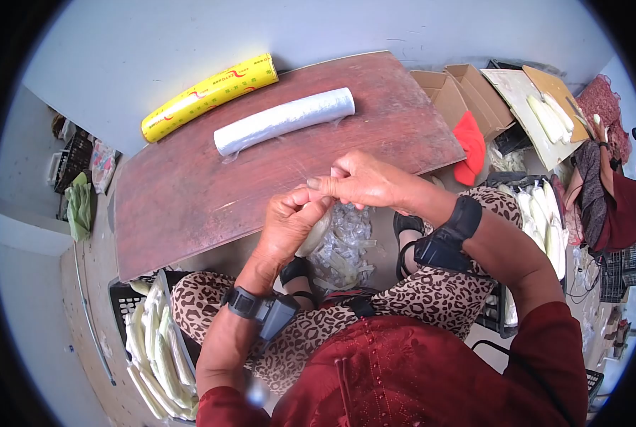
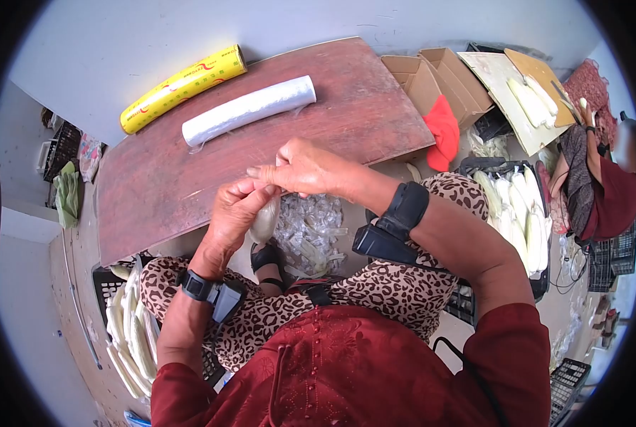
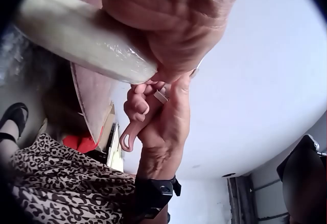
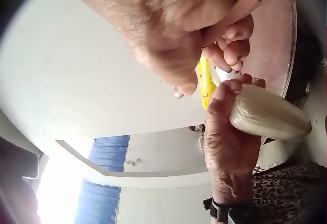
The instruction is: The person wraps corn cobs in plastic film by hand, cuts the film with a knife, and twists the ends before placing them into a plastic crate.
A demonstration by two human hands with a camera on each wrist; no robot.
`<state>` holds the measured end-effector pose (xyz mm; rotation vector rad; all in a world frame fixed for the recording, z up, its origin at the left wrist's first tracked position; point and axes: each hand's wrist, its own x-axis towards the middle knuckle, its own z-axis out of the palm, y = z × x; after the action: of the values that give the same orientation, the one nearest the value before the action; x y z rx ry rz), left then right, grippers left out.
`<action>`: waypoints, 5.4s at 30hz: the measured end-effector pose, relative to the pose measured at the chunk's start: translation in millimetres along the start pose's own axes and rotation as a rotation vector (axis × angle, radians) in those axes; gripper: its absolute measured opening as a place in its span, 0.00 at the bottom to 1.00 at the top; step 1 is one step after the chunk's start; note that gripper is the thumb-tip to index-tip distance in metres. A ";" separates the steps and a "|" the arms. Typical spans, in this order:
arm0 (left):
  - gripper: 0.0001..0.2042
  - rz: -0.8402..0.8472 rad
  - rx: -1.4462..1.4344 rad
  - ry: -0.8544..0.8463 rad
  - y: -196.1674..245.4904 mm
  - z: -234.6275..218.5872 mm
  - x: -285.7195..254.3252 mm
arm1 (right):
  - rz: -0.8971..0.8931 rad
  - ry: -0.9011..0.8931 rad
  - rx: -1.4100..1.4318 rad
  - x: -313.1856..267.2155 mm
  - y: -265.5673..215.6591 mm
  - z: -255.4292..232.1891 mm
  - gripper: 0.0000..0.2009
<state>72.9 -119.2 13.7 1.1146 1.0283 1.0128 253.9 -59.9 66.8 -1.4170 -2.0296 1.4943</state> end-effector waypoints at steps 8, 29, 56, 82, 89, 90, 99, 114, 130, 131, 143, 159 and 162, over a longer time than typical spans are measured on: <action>0.07 -0.090 -0.001 -0.058 -3.6 -4.4 2.4 | -0.271 0.107 -0.164 5.5 11.7 8.7 0.13; 0.20 -0.155 -0.250 -0.190 -17.4 -11.7 -3.0 | -0.372 0.182 -0.180 -7.1 0.9 6.8 0.09; 0.26 -0.198 -0.165 -0.206 -14.0 -6.7 -8.8 | -0.421 0.212 -0.168 2.1 -0.8 5.2 0.08; 0.26 -0.221 -0.246 -0.178 -14.5 -11.3 -10.5 | -0.403 0.254 -0.175 6.3 0.0 2.5 0.09; 0.30 -0.203 -0.457 -0.176 -31.8 -17.1 -13.4 | -0.368 0.233 -0.202 12.2 4.8 5.5 0.09; 0.31 -0.224 -0.470 -0.184 -33.8 -18.1 -13.7 | -0.359 0.233 -0.197 13.8 6.6 7.7 0.09; 0.33 -0.316 -0.232 -0.071 -57.5 -16.4 -30.1 | -0.430 0.114 -0.309 35.6 16.9 37.5 0.07; 0.14 -0.453 -0.227 0.180 -96.2 -31.0 -22.4 | -0.406 0.069 -0.481 68.1 43.1 70.5 0.07; 0.17 -0.471 -0.205 0.225 -97.5 -35.3 -0.6 | -0.309 0.021 -0.544 79.2 39.6 72.7 0.04; 0.17 -0.476 -0.209 0.238 -100.6 -35.6 0.7 | -0.304 0.022 -0.546 78.8 39.7 72.3 0.04; 0.22 -0.434 -0.074 0.338 -97.6 -31.3 -0.7 | -0.270 0.096 -0.364 62.8 47.3 54.7 0.12; 0.22 -0.368 0.099 0.339 -108.5 -39.4 0.3 | -0.316 0.027 -0.446 26.0 59.4 62.4 0.09; 0.21 -0.390 0.077 0.326 -107.5 -39.1 0.5 | -0.393 0.037 -0.473 26.3 64.5 69.3 0.07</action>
<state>46.6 -126.7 -97.4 0.7779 1.4916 0.8571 229.6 -79.7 -26.3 -1.0740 -2.5599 0.8594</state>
